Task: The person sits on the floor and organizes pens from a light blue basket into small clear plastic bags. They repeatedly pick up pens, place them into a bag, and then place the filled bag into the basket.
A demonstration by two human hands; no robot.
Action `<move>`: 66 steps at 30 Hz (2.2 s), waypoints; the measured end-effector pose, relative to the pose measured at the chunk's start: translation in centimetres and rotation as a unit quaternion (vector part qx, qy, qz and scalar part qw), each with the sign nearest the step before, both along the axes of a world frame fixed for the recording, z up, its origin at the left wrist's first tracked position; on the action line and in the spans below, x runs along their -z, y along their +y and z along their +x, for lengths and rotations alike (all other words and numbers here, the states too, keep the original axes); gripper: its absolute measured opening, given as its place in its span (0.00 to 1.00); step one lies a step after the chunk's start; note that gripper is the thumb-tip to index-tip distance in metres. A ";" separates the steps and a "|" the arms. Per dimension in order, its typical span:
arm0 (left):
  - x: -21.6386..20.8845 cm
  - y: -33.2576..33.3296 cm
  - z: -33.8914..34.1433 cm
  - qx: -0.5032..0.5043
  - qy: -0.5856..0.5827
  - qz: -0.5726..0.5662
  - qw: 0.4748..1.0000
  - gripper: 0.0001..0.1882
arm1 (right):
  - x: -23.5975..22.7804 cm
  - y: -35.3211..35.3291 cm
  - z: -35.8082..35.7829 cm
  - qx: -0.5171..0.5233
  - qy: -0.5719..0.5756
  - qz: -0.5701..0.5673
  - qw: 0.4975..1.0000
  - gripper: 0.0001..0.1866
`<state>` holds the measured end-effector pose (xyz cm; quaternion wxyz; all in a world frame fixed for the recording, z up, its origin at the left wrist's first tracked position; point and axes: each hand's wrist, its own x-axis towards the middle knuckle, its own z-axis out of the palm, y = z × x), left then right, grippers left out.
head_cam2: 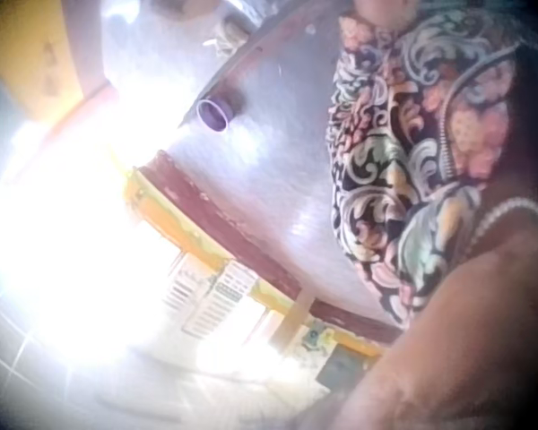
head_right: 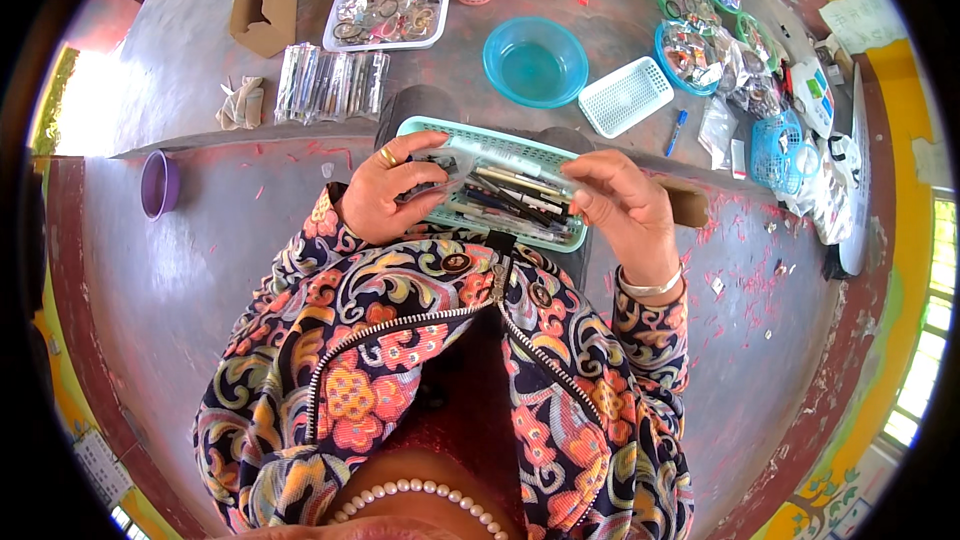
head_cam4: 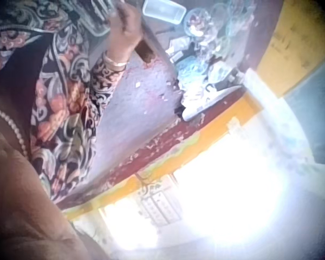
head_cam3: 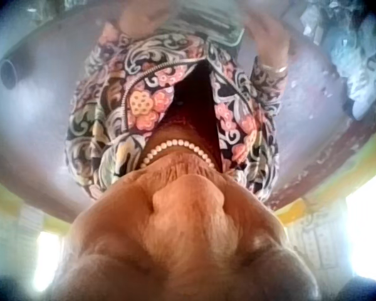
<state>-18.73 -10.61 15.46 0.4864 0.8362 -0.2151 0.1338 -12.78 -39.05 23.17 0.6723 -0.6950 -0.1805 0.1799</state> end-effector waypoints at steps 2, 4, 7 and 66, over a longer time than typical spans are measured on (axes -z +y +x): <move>-0.1 0.0 0.0 0.014 -0.014 0.017 1.000 0.12 | -1.1 0.6 -0.3 0.032 -0.057 -0.023 0.998 0.06; -0.2 0.1 0.0 0.023 -0.029 0.029 0.999 0.13 | -1.9 1.0 -0.2 0.015 -0.176 -0.094 0.980 0.07; -0.3 0.1 0.0 0.027 -0.033 0.032 0.999 0.13 | -3.1 2.1 -0.2 -0.014 -0.325 -0.170 0.930 0.08; -1.0 -0.5 0.2 -0.024 -0.023 0.024 0.999 0.19 | 2.0 8.6 3.4 -0.042 -0.309 -0.219 0.925 0.04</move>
